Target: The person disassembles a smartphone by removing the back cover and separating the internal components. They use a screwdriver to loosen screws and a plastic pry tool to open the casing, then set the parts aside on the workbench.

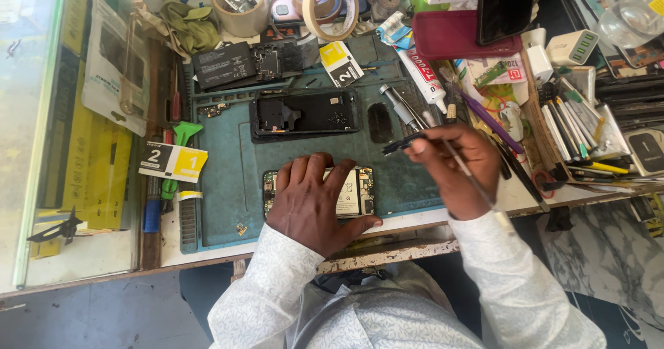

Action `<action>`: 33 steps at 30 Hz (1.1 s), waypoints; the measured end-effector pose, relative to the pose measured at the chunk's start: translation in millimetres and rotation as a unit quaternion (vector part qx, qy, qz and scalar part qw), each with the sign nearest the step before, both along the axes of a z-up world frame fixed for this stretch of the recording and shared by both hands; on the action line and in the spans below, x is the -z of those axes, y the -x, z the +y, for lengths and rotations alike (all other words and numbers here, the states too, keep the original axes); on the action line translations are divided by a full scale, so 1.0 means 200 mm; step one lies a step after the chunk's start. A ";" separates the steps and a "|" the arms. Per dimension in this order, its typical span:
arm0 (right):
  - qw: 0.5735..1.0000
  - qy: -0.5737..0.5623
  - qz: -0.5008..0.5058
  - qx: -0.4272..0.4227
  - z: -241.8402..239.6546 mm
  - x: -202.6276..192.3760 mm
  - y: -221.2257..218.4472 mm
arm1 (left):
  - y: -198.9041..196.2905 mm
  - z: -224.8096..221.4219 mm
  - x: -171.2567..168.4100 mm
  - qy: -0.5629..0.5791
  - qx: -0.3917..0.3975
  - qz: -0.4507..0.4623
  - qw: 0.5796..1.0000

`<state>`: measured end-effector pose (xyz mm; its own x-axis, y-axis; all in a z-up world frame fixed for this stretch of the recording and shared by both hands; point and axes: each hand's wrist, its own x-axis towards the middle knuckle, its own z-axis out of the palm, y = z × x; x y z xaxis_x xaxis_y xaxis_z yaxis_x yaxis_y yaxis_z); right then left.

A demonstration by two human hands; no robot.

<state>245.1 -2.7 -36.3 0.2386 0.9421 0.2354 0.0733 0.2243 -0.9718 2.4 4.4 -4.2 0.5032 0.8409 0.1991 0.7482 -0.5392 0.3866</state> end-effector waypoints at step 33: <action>0.968 -0.080 -0.156 -0.178 0.21 -0.21 0.10 | -0.02 -0.06 0.03 -0.011 -0.025 -0.003 1.000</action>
